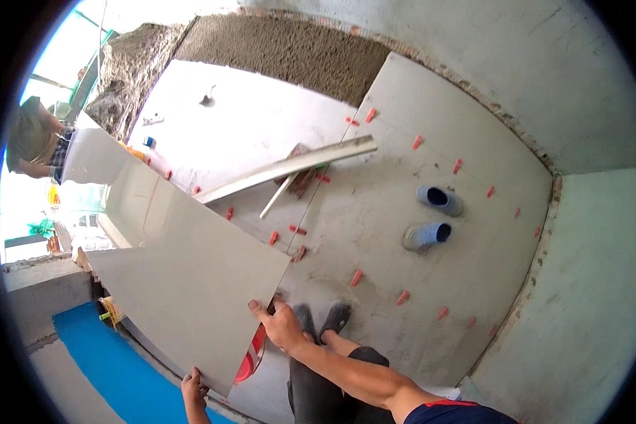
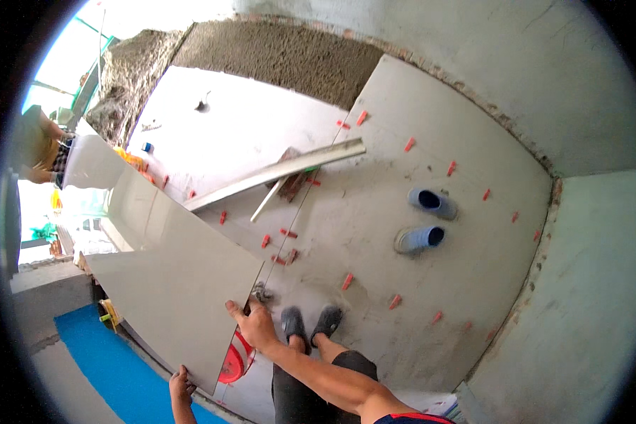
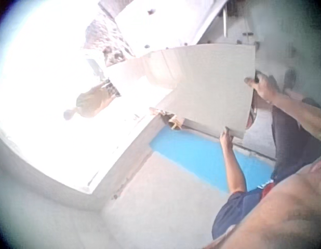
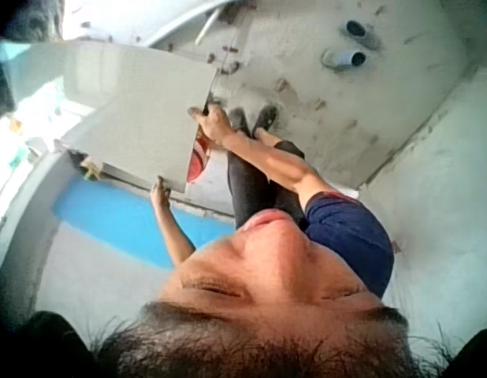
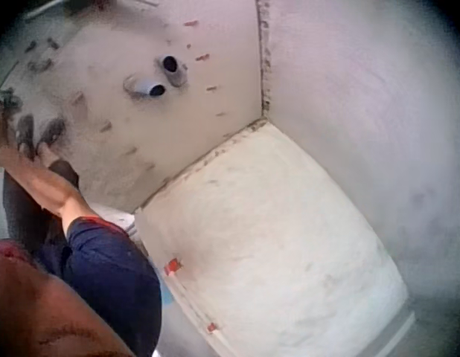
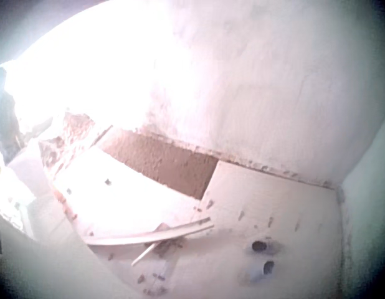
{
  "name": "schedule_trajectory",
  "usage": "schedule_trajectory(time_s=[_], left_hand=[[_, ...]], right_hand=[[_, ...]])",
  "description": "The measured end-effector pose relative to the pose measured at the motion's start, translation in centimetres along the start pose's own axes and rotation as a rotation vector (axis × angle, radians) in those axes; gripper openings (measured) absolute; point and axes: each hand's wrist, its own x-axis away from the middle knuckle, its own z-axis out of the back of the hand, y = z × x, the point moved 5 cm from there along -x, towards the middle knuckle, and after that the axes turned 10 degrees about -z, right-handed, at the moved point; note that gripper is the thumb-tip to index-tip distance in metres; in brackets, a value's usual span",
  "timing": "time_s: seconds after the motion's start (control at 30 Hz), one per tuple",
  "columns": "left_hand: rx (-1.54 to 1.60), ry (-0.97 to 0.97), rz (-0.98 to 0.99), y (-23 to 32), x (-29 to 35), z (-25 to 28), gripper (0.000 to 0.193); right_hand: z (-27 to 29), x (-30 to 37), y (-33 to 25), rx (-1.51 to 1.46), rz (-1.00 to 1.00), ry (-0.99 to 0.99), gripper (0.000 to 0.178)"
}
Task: The person applies mortar to the back of a large floor tile, places it onto the prepared floor surface, taps it into position using a grout float, and inserts leveling spacers along the edges.
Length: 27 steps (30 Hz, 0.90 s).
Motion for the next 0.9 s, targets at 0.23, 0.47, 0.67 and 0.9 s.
schedule_trajectory(time_s=[0.23, 0.47, 0.67, 0.9], left_hand=[[0.162, -0.095, -0.12, 8.7, 1.7, -9.6, 0.035], [0.248, -0.065, -0.166, 16.4, 3.3, -22.4, 0.026], [0.166, -0.077, -0.113, 26.4, 1.5, -31.5, 0.025], [0.246, -0.177, -0.27, 39.6, 2.5, -45.8, 0.014]], right_hand=[[7.9, -6.5, -10.8, -0.035, -0.062, -0.011, 0.042], [16.5, -16.2, -20.1, 0.162, -0.268, 0.068, 0.042], [23.6, -26.8, -23.2, -0.142, -0.274, 0.054, 0.034], [34.4, -36.1, -38.6, -0.111, -0.271, 0.07, 0.028]])
